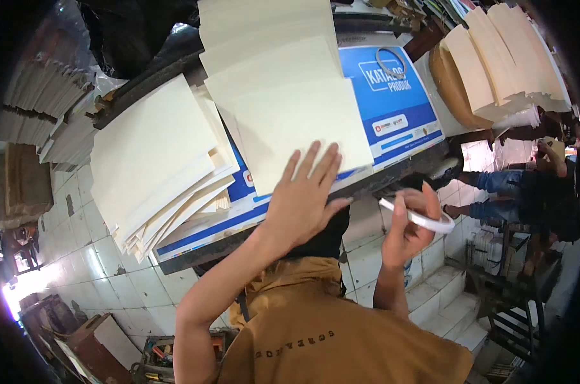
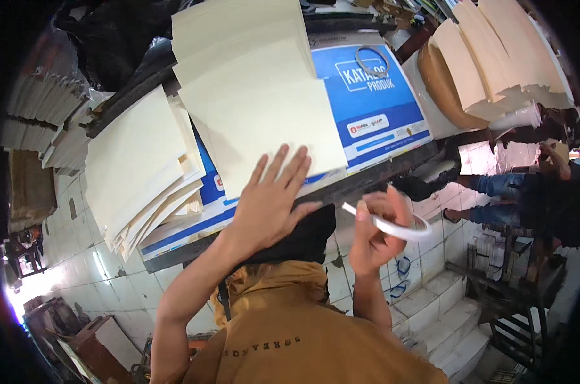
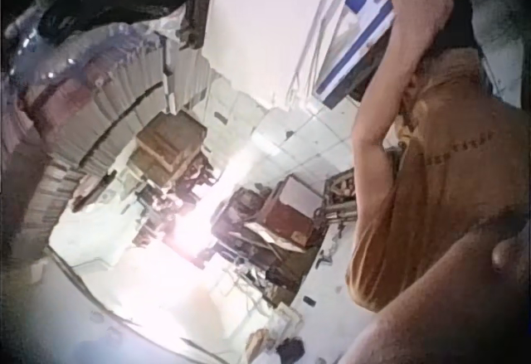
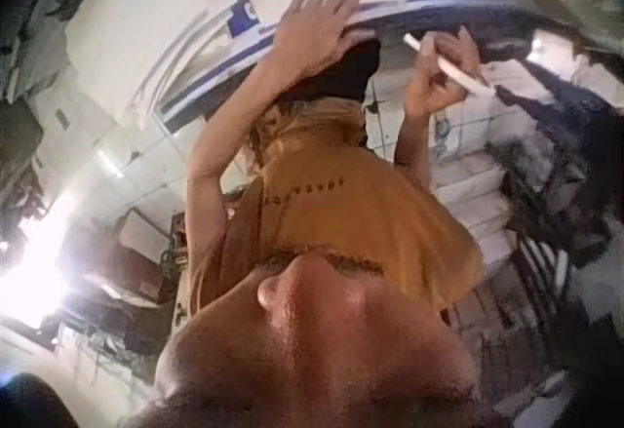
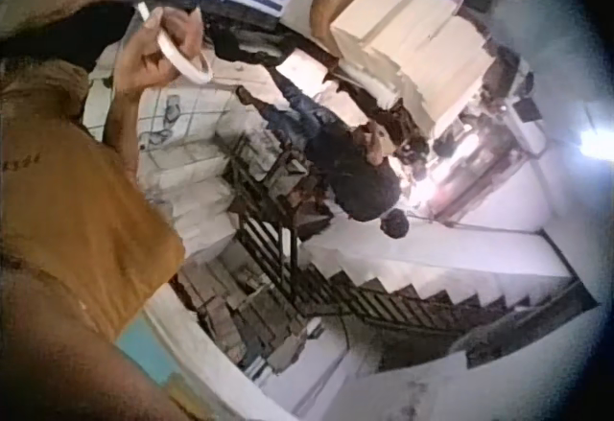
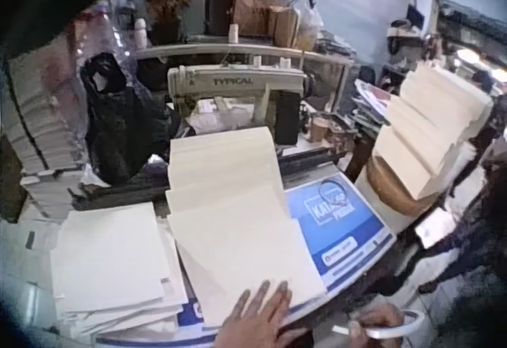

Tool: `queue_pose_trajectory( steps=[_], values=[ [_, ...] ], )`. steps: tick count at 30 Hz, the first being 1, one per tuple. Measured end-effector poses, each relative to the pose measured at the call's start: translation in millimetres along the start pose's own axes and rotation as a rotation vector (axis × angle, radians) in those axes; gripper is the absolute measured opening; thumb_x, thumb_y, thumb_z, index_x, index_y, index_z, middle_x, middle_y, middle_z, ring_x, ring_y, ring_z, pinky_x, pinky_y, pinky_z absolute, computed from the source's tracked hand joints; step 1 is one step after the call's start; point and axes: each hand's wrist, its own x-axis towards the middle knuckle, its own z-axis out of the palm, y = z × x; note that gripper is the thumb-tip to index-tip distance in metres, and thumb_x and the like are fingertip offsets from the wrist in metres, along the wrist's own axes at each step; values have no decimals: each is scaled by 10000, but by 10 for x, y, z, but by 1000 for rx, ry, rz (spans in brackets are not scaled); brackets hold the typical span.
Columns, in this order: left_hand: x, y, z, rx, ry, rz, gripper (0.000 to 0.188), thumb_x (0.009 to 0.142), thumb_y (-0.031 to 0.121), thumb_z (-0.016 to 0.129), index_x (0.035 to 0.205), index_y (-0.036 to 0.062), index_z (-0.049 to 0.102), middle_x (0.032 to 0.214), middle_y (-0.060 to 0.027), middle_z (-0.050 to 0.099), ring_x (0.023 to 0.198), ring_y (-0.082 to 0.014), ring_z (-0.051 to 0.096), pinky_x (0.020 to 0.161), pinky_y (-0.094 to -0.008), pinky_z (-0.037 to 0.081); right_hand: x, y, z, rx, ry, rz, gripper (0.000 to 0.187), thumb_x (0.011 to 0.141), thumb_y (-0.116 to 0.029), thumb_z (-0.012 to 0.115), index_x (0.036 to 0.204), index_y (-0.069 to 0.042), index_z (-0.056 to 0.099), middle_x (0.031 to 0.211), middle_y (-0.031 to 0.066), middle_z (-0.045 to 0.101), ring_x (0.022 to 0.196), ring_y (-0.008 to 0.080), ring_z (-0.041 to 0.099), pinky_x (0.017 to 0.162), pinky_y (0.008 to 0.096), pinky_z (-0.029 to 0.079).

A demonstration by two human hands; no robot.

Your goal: The person applies adhesive tape along the edge of paper sheets by hand and stacks the taped sheets.

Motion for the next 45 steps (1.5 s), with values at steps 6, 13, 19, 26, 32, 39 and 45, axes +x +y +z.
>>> queue_pose_trajectory(
  steps=[6,13,19,26,32,39,45],
  values=[
    [-457,126,-174,-169,13,-68,759,960,393,691,1553,14,407,1652,-162,356,1526,-414,313,1243,-550,264,-109,80,431,78,-178,69,521,920,-3,717,1397,63,518,914,89,693,857,162,648,832,315,507],
    [-1178,170,-120,-180,304,-478,872,837,152,796,1543,-68,334,1580,-241,430,1488,-465,364,1214,-583,280,-284,-246,921,-53,-380,-20,502,857,-38,752,1341,-33,617,827,14,702,773,185,661,875,370,424],
    [-1262,145,-26,-249,383,-454,939,739,42,782,1545,-63,311,1602,-239,409,1496,-470,351,1220,-579,271,-357,-297,1130,-107,-427,-19,519,867,-33,753,1365,-32,608,853,11,688,861,190,648,890,404,404],
    [-1284,141,-11,-248,402,-436,968,709,9,765,1548,-70,289,1598,-261,404,1499,-472,345,1225,-570,268,-393,-335,1228,-90,-481,-41,541,858,-26,760,1377,-50,606,854,1,679,895,202,637,905,432,384],
    [-1281,144,-27,-211,378,-432,975,749,34,778,1562,-73,249,1585,-259,422,1495,-471,366,1205,-562,292,-398,-347,1238,-125,-507,-41,560,857,-21,754,1393,-69,600,859,9,683,909,208,638,924,439,367],
    [-1293,162,1,-259,367,-441,954,726,-20,701,1573,-67,264,1581,-233,453,1503,-412,384,1229,-570,238,-401,-349,1233,-144,-521,-32,529,863,-48,750,1375,-79,620,878,13,694,930,211,637,934,446,360],
    [-1233,207,-114,-136,235,-478,913,783,46,683,1589,-41,263,1556,-201,482,1512,-394,368,1236,-565,217,-358,-392,1184,-185,-539,-18,493,859,-91,771,1337,-79,650,940,25,720,970,221,640,938,443,381]
  ],
)
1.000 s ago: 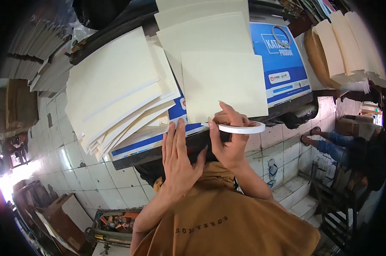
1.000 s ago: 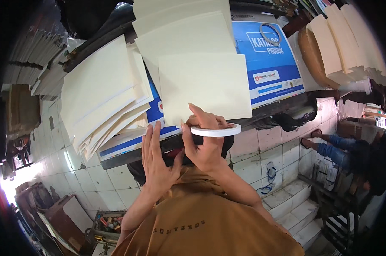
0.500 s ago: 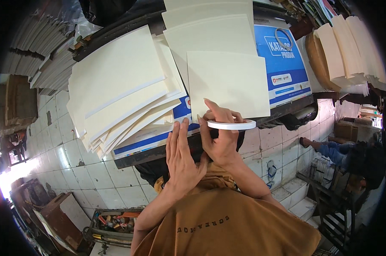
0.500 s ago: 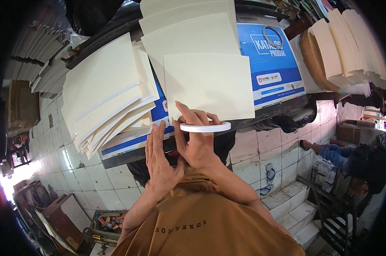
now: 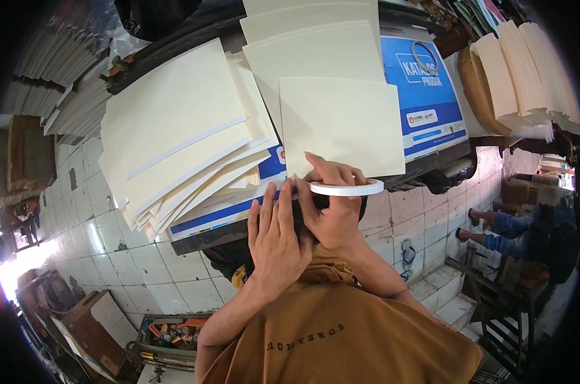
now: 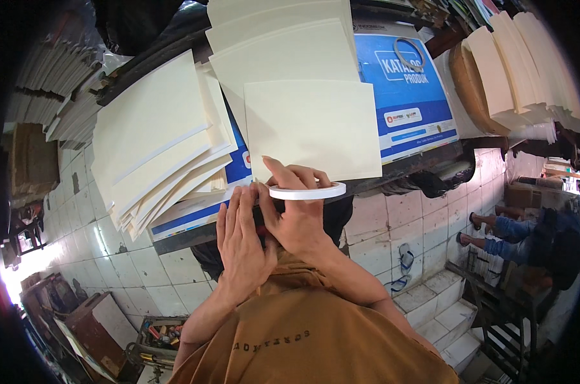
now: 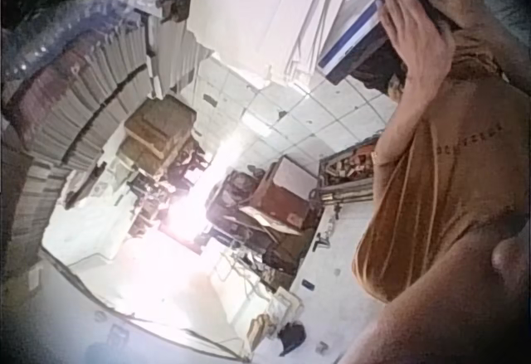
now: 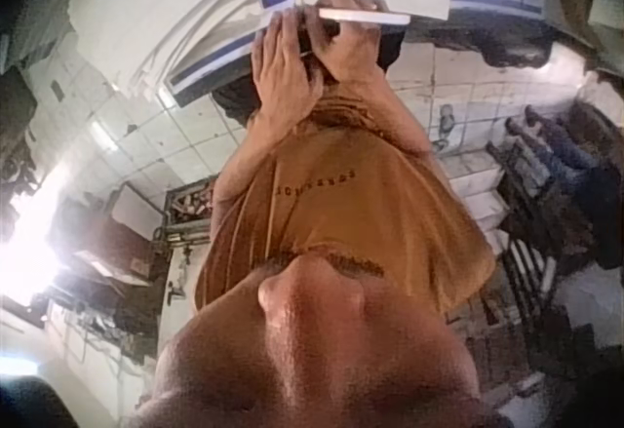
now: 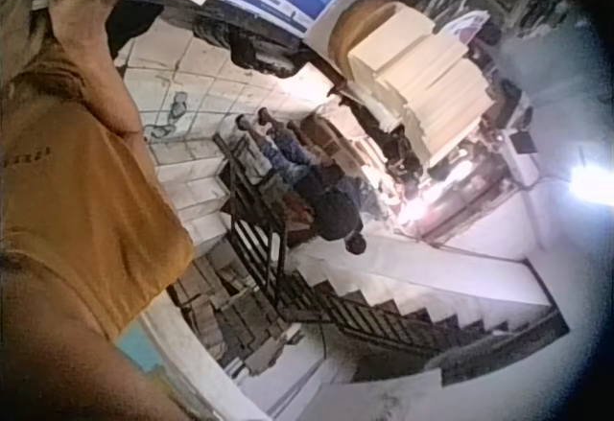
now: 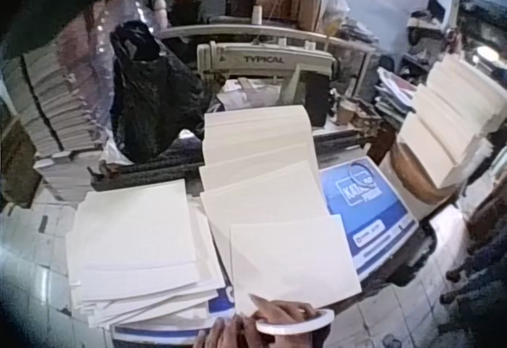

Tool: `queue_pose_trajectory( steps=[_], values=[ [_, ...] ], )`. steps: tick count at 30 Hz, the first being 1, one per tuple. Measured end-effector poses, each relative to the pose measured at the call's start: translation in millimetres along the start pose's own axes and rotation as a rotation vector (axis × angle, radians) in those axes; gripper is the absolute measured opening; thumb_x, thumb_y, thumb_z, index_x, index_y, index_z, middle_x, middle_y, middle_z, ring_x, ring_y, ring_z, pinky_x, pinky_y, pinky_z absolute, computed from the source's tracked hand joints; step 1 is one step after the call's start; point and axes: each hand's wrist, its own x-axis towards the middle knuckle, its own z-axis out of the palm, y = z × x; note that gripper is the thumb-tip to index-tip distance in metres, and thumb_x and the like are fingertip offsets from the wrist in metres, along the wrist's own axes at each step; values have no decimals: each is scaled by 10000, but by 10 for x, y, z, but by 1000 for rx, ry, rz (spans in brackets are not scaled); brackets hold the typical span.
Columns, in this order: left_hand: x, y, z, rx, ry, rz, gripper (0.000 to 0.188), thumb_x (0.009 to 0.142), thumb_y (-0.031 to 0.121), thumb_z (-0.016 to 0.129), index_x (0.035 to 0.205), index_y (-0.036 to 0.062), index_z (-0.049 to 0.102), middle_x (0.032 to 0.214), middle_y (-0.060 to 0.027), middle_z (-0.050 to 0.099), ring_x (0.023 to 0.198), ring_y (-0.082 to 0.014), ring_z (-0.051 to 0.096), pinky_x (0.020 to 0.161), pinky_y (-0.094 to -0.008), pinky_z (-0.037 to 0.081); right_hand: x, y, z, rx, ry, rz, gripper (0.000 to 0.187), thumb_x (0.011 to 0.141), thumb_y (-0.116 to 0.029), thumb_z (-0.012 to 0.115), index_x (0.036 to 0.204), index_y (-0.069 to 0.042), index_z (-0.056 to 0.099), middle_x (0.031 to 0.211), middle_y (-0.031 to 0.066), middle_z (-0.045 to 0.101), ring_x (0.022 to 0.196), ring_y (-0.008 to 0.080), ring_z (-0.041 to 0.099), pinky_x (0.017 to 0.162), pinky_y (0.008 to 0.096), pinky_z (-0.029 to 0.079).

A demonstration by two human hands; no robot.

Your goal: The person applies adhesive tape along the edge of paper sheets by hand and stacks the taped sheets.

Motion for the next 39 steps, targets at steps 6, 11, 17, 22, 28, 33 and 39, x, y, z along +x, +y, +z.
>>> queue_pose_trajectory(
  steps=[6,11,17,22,28,33,39],
  values=[
    [72,92,-50,85,-77,-14,853,860,154,705,1584,-30,293,1518,-195,500,1499,-400,347,1214,-555,237,-28,159,-386,146,189,122,370,899,-87,770,1254,-26,688,1161,110,729,1103,250,648,923,325,506],
    [80,81,-61,109,-82,12,826,899,199,703,1590,-15,304,1517,-192,501,1485,-422,355,1211,-567,236,-121,431,-931,346,340,304,395,985,-73,695,1350,39,593,1269,168,690,1156,184,615,983,301,480],
    [103,118,-63,159,-105,5,774,916,214,685,1580,-14,359,1539,-199,475,1488,-426,335,1210,-570,231,-206,849,-1262,146,353,333,384,977,-86,715,1330,25,610,1300,150,672,1180,182,601,1019,321,461],
    [101,134,-62,230,-159,-11,756,924,224,660,1583,-12,376,1565,-192,437,1496,-422,315,1223,-569,209,-276,1127,-1178,-74,327,253,367,926,-93,769,1266,-6,661,1230,128,704,1162,250,639,1026,377,465],
    [92,142,-35,246,-174,-26,751,936,274,650,1583,-1,389,1588,-183,404,1509,-418,287,1227,-583,189,-211,1186,-1121,-247,292,107,381,925,-87,759,1287,-28,659,1166,123,720,1101,286,652,978,422,469],
    [86,142,-17,263,-175,-29,741,952,327,643,1575,2,408,1592,-181,398,1511,-414,282,1224,-587,188,-203,1175,-1111,-336,239,91,398,941,-90,747,1320,-28,643,1130,87,734,1093,261,644,975,421,446],
    [92,144,-28,285,-192,-6,797,931,267,668,1604,-13,345,1579,-204,381,1512,-423,264,1227,-581,184,-192,1169,-1117,-336,260,71,376,944,-84,737,1305,-28,647,1078,86,744,1070,259,654,955,418,454]
  ],
)
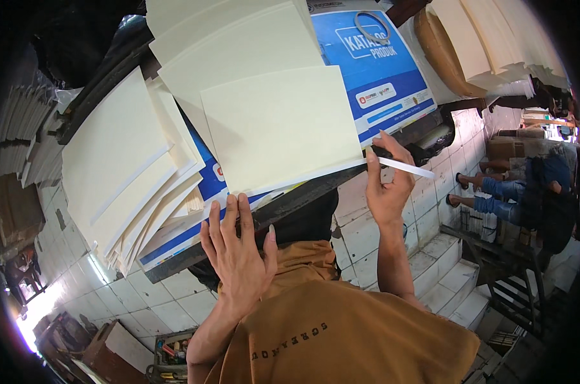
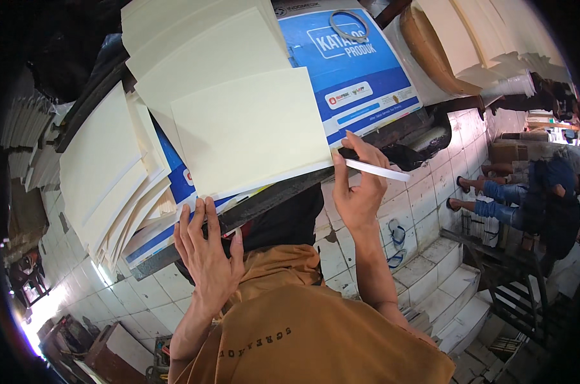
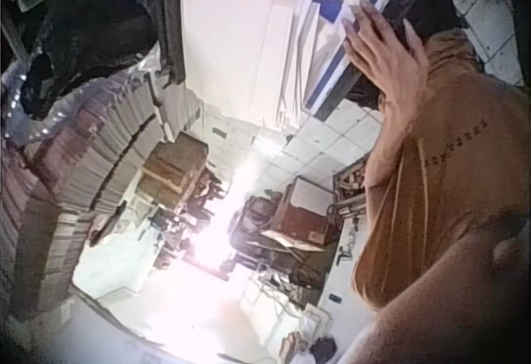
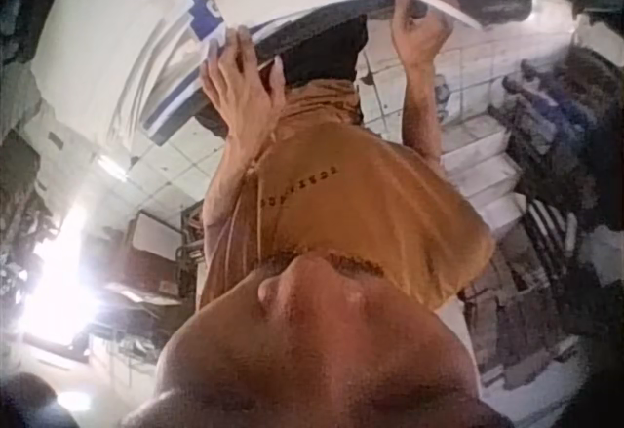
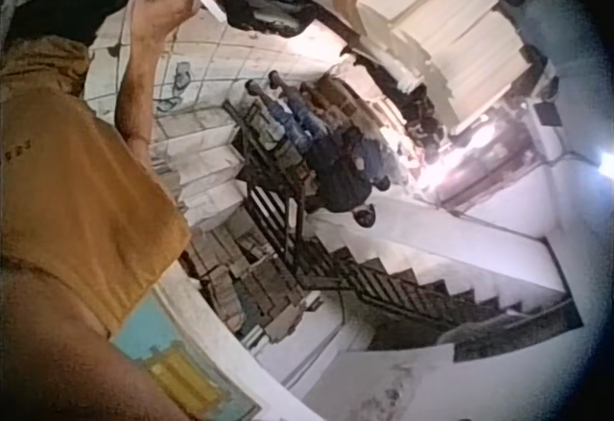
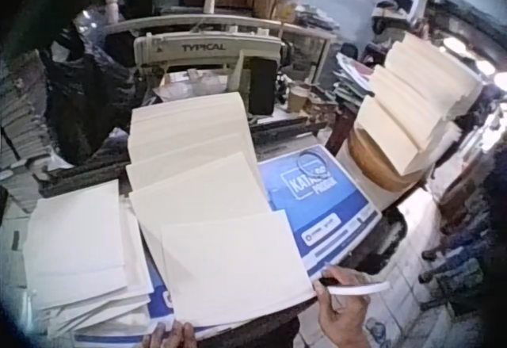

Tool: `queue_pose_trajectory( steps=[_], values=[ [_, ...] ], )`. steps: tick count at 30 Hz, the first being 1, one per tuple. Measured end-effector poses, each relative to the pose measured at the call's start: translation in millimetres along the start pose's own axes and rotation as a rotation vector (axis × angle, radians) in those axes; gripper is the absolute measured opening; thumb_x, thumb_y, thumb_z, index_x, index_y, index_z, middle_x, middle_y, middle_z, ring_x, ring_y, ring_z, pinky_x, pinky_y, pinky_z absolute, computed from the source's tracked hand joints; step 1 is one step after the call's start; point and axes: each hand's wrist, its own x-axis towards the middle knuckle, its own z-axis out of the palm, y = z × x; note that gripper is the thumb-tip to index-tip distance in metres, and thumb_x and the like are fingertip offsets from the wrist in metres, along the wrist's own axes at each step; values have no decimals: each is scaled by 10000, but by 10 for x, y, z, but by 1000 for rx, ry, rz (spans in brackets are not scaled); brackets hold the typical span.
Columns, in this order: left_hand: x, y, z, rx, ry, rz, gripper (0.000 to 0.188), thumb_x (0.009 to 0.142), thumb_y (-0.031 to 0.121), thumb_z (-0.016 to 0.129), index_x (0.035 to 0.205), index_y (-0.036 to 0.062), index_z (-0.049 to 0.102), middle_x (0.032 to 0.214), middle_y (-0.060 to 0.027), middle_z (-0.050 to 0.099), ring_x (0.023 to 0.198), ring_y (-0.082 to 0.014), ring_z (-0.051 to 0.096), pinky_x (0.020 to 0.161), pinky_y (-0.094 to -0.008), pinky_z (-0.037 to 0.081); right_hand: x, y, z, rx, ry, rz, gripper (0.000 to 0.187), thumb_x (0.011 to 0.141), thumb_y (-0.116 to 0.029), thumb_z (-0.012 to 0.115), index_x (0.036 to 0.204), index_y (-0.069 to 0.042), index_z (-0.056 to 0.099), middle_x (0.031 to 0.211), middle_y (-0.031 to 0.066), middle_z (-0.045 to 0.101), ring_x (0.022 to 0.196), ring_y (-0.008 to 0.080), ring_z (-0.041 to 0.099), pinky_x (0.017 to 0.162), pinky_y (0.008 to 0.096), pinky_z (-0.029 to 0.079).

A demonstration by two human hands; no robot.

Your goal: The person applies adhesive tape along the edge of paper sheets by hand and stacks the taped sheets.

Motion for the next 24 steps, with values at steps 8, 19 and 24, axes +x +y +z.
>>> queue_pose_trajectory(
  steps=[8,19,24],
  values=[
    [42,33,-59,42,-13,20,726,930,432,720,1546,118,499,1535,-228,395,1478,-436,278,1188,-619,203,68,-63,-55,32,20,0,366,934,-77,742,1285,-23,654,1053,91,747,1008,257,675,919,411,464],
    [67,52,-42,57,10,31,756,921,470,721,1553,123,492,1515,-230,393,1455,-435,282,1167,-611,221,49,-37,-16,3,-3,4,386,932,-66,738,1308,-42,655,1052,81,745,1017,268,669,927,426,464],
    [57,48,-40,41,12,22,773,917,461,725,1566,125,474,1519,-232,390,1468,-427,273,1184,-606,202,16,-32,9,-26,-37,-4,384,924,-49,732,1299,-40,653,1050,95,728,998,298,658,919,438,464]
  ],
)
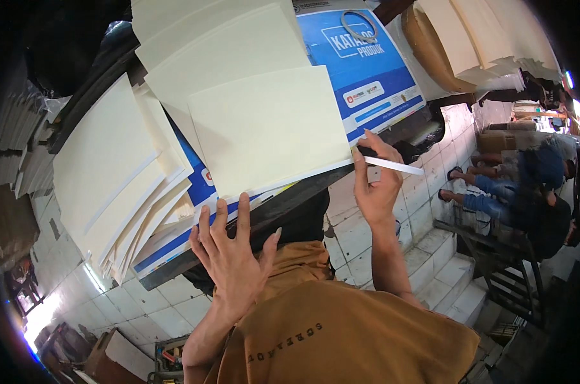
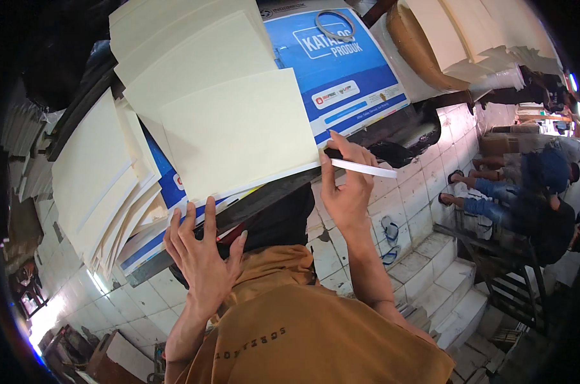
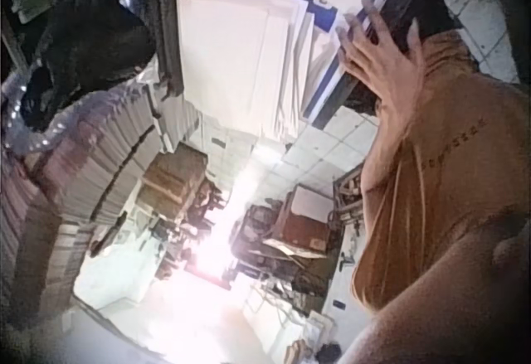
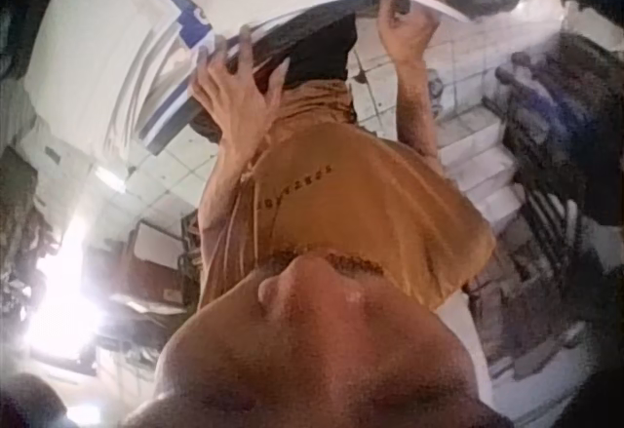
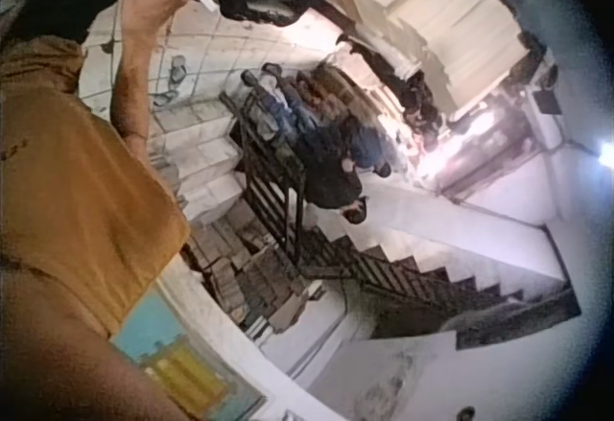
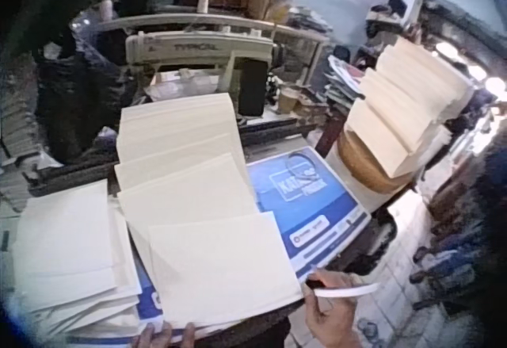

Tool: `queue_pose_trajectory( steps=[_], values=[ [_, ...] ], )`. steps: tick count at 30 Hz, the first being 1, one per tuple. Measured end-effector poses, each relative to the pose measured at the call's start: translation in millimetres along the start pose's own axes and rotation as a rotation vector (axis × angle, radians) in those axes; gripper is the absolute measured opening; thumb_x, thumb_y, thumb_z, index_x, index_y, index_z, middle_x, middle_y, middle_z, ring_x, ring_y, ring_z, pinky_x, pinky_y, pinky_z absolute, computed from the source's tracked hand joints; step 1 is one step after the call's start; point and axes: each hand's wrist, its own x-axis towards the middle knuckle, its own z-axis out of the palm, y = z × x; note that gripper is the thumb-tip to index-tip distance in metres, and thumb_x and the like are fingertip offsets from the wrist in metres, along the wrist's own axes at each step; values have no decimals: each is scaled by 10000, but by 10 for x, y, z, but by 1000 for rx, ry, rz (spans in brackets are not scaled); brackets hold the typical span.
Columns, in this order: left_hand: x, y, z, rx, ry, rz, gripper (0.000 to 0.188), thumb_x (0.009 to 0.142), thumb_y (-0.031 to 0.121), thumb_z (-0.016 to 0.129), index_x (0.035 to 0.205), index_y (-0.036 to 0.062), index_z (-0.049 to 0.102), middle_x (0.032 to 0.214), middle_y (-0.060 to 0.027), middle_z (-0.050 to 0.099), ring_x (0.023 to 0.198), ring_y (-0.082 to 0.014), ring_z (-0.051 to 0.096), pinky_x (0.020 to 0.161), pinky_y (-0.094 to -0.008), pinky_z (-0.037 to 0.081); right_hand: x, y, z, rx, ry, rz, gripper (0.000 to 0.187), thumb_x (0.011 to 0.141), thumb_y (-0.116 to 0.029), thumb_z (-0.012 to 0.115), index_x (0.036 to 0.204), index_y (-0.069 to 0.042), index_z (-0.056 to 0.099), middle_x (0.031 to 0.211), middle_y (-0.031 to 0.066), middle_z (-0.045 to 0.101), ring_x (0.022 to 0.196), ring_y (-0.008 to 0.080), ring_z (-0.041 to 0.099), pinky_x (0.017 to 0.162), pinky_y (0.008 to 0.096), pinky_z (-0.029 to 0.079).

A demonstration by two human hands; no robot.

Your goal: The person applies adhesive tape along the edge of paper sheets by hand and stacks the taped sheets.

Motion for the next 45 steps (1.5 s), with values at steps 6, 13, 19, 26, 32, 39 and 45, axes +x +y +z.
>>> queue_pose_trajectory(
  steps=[6,13,19,26,32,39,45],
  values=[
    [1,6,13,1,0,-1,778,923,442,721,1577,119,453,1521,-236,388,1475,-426,267,1190,-605,196,-11,8,4,-55,1,-32,367,917,-53,735,1278,-46,667,1050,106,721,999,307,653,911,443,460],
    [-2,-3,11,11,13,3,772,933,436,710,1581,112,444,1519,-242,388,1473,-431,266,1189,-606,196,-37,34,44,-87,-18,-19,346,925,-88,740,1264,-57,679,1104,121,709,1046,314,632,947,461,432],
    [-3,9,31,-17,27,4,761,938,385,709,1587,104,430,1537,-252,355,1469,-445,263,1189,-610,190,-50,18,69,-90,-8,0,332,943,-127,731,1264,-61,685,1118,129,704,1069,317,622,968,473,406],
    [306,283,-98,-155,144,-19,697,956,237,670,1573,35,414,1573,-264,325,1476,-481,270,1195,-616,191,-82,-181,60,-3,9,60,313,912,-79,747,1222,-65,704,928,88,686,904,289,632,869,444,437],
    [776,708,388,-174,101,228,621,987,204,590,1564,38,433,1671,-234,292,1544,-447,264,1237,-577,201,-199,-484,15,191,-8,165,370,858,-82,801,1215,-64,706,911,65,715,856,258,658,844,411,447],
    [802,828,390,-82,47,173,629,995,287,591,1561,62,439,1692,-173,286,1573,-406,209,1253,-577,172,-285,-225,-72,144,58,196,392,862,-61,784,1242,-50,686,941,82,748,894,266,667,853,414,452],
    [827,858,410,-114,60,153,627,990,292,594,1551,56,446,1695,-170,282,1570,-416,209,1249,-594,163,-242,-248,-80,155,3,193,402,873,-29,762,1264,-61,672,874,77,708,862,259,640,832,407,434]
  ],
)
